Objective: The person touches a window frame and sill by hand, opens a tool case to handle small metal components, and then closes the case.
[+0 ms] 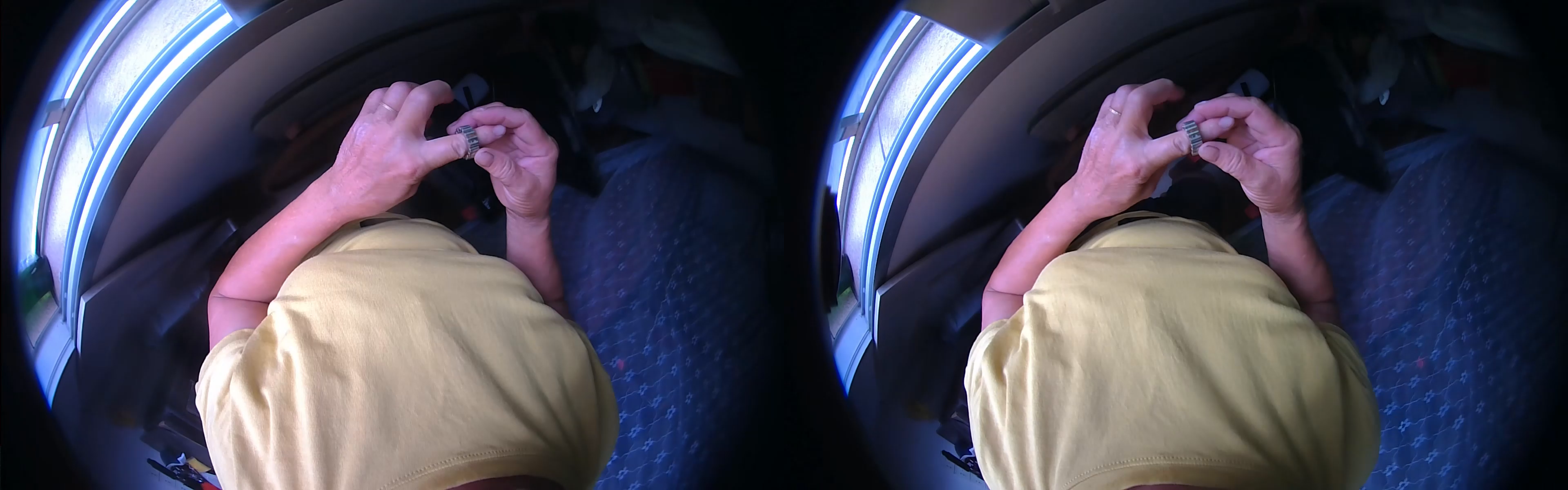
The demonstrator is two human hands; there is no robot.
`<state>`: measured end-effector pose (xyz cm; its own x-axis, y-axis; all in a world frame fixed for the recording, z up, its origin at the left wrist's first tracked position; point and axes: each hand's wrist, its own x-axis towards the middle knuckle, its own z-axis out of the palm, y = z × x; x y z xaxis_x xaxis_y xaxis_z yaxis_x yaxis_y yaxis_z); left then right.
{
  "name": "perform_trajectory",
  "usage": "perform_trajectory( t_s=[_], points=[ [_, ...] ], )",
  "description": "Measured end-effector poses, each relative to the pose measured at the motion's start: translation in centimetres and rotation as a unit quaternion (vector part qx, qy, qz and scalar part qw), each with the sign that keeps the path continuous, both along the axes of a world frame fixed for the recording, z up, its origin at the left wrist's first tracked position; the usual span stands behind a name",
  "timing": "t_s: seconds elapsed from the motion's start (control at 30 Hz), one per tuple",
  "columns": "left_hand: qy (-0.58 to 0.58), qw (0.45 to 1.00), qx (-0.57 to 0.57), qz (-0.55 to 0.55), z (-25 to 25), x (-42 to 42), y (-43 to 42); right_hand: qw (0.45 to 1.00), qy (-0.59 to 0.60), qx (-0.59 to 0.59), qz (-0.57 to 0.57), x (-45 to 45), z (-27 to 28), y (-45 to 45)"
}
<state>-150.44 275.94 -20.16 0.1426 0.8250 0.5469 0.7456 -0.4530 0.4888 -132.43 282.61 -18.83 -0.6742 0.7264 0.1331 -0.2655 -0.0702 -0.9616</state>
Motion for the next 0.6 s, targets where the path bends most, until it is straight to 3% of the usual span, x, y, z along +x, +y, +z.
perform_trajectory(
  t_s=[0.3,0.43,0.53,0.6],
  points=[
    [0.080,0.997,-0.006,0.000,0.4,-0.6,-0.4,0.998,0.065,0.004,0.026,-0.7,0.0,-0.1],
    [0.084,0.996,-0.042,-0.006,0.7,-0.7,-0.7,0.995,0.014,0.097,0.024,-1.2,1.0,0.0],
    [0.032,0.991,-0.118,-0.061,0.5,-0.6,-1.0,0.975,-0.049,0.215,0.027,-1.1,1.6,0.8],
    [-0.089,0.976,-0.162,-0.119,0.4,-0.5,-1.2,0.955,-0.094,0.281,0.032,-1.0,1.8,1.1]
  ],
)
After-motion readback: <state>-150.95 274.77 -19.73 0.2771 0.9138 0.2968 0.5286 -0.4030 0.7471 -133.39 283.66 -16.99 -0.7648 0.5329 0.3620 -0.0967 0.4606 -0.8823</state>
